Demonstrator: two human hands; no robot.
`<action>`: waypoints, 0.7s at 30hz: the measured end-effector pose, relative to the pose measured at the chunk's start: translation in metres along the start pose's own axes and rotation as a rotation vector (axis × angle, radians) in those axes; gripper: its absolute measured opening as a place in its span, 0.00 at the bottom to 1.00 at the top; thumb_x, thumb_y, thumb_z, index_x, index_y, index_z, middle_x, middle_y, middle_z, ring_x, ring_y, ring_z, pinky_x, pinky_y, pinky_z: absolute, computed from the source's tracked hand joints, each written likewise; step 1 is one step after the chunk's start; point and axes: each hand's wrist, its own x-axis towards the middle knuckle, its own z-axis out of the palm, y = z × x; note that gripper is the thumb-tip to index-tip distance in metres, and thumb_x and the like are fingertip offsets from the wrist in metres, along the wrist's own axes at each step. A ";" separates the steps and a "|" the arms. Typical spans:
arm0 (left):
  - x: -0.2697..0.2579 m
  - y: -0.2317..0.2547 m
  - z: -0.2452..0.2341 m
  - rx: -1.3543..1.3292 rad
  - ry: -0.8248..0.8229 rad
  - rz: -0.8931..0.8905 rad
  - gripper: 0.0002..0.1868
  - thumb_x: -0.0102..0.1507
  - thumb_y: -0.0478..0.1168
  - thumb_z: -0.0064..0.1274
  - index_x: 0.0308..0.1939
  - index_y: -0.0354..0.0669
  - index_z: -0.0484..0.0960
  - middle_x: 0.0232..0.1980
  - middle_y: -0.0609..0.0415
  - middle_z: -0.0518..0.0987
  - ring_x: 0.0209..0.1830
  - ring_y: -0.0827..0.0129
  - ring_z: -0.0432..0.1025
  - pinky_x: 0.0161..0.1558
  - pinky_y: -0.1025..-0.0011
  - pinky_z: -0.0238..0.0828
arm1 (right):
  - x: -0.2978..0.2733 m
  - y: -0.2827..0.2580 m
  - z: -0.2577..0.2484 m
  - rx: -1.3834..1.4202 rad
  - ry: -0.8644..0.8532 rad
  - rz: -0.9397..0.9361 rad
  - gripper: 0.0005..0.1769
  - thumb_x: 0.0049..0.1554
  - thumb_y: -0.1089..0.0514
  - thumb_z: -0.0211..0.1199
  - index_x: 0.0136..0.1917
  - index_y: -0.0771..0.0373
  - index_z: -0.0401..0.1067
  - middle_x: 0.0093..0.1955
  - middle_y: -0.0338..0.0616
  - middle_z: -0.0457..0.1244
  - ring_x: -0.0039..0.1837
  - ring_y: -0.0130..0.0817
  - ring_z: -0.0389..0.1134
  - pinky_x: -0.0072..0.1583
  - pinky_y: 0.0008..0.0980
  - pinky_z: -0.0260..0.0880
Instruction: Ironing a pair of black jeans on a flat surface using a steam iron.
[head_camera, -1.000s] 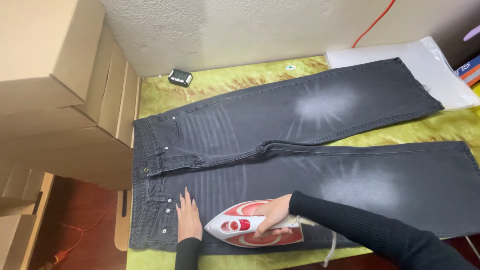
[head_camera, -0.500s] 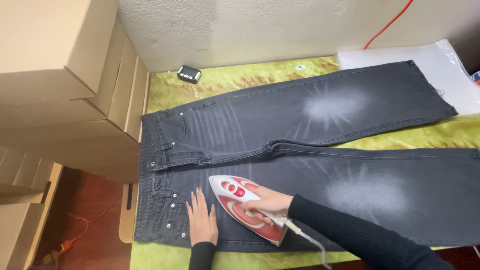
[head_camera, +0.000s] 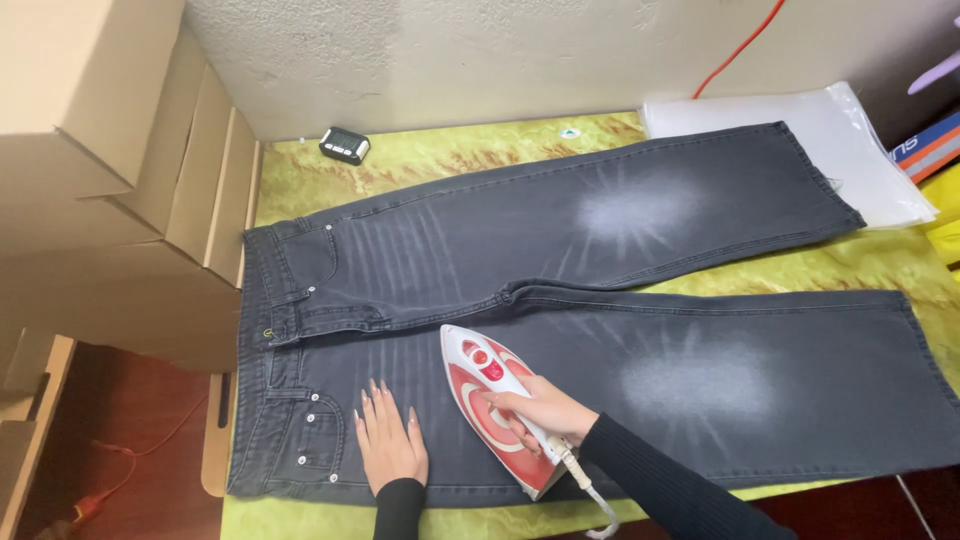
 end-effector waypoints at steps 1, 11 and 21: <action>-0.001 0.000 0.001 -0.001 -0.002 0.002 0.28 0.62 0.45 0.30 0.62 0.33 0.56 0.67 0.46 0.55 0.67 0.57 0.50 0.65 0.60 0.44 | -0.005 0.000 -0.003 0.002 0.002 0.001 0.20 0.53 0.53 0.56 0.27 0.63 0.53 0.17 0.45 0.52 0.16 0.31 0.50 0.22 0.23 0.50; -0.004 0.001 0.006 0.037 -0.051 -0.028 0.29 0.62 0.48 0.28 0.63 0.34 0.55 0.67 0.47 0.55 0.67 0.59 0.50 0.64 0.58 0.43 | -0.036 0.030 -0.059 0.231 0.236 0.019 0.12 0.54 0.57 0.53 0.37 0.71 0.61 0.16 0.44 0.51 0.16 0.30 0.50 0.21 0.25 0.51; -0.007 -0.002 0.012 0.040 -0.133 -0.049 0.30 0.62 0.49 0.26 0.64 0.34 0.52 0.68 0.46 0.53 0.68 0.59 0.47 0.64 0.58 0.40 | -0.051 0.056 -0.098 0.393 0.235 -0.105 0.17 0.56 0.56 0.50 0.28 0.65 0.58 0.13 0.41 0.48 0.14 0.28 0.46 0.19 0.25 0.43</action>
